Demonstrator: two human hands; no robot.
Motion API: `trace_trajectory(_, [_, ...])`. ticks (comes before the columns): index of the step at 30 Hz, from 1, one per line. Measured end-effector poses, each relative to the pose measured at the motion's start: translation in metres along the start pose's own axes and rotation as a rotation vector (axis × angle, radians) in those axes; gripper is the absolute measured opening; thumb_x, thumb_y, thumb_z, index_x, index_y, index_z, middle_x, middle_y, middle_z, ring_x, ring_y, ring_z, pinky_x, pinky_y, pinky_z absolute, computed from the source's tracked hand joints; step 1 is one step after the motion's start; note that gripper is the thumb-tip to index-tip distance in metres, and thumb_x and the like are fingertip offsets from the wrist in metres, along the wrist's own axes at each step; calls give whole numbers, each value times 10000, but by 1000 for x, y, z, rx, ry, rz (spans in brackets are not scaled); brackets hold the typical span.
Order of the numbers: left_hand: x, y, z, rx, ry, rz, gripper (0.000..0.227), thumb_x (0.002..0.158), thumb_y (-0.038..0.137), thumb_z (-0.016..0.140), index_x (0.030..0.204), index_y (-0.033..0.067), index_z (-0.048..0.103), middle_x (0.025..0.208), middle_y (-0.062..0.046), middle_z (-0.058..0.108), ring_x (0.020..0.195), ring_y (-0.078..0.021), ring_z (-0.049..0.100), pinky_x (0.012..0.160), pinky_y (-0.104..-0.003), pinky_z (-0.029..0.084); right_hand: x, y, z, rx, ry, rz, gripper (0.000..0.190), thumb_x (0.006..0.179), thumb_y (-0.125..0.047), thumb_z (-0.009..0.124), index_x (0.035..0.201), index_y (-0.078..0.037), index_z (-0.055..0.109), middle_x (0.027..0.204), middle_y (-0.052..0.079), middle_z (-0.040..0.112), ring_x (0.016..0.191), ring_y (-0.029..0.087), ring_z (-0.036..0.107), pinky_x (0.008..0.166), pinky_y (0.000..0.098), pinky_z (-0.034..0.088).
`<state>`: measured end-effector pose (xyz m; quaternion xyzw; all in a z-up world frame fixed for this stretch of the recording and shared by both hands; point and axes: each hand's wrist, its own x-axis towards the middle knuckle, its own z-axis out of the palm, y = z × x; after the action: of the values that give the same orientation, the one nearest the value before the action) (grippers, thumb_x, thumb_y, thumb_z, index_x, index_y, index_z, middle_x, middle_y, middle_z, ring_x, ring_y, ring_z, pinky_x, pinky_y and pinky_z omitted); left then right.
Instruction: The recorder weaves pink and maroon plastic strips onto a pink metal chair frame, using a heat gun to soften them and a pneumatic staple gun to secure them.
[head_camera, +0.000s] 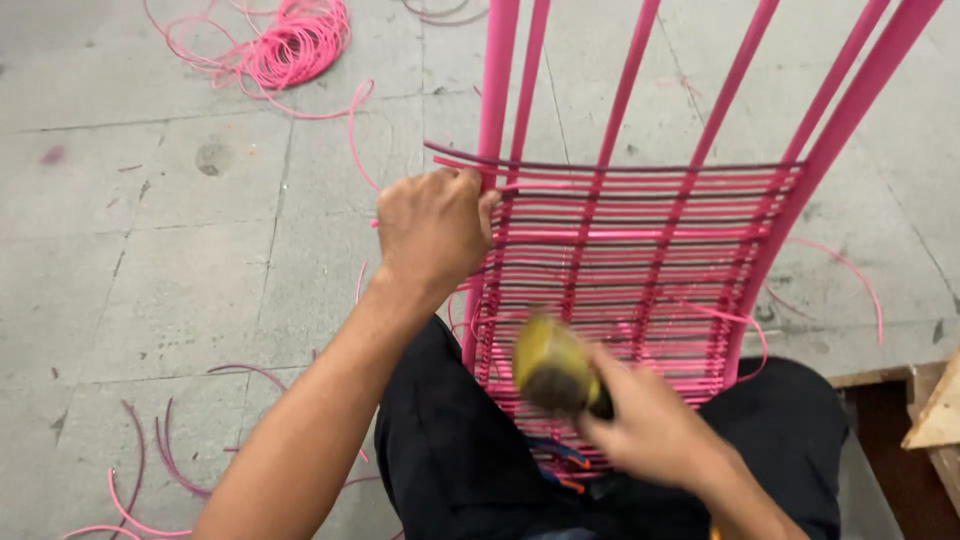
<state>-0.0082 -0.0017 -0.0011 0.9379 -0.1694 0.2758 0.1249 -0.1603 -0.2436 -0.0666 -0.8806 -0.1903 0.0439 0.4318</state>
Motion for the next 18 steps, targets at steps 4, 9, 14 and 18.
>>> trace_trajectory(4, [-2,-5,-11,-25,-50,-26,274,888,329,747,797,70,729,722,-122,715,628,-352,697,556,-504,512,-42,21,16,-443,-300,54,972,702,-353,893,1495,-99,391,1160,300,669,1060,513,644,889,588,506])
trace_trajectory(9, [-15,-26,-49,-22,-130,-98,331,876,395,764,762,86,743,703,-135,711,651,-352,695,580,-507,507,-64,56,43,-547,-753,554,977,860,-447,780,1603,-203,194,1116,198,704,1124,372,672,1016,471,516])
trace_trajectory(14, [-47,-33,-93,-54,-153,-316,325,889,408,759,817,92,771,716,-124,732,664,-344,696,586,-478,502,-84,138,61,-420,-517,164,991,725,-377,947,1494,-102,385,1157,299,669,1075,497,653,835,551,519])
trace_trajectory(18, [-66,7,-91,-353,-124,-410,235,847,337,778,866,103,786,753,-112,746,632,-282,729,571,-404,542,-5,22,16,55,-159,266,362,912,-248,739,1241,-98,723,973,135,798,905,245,756,796,374,606])
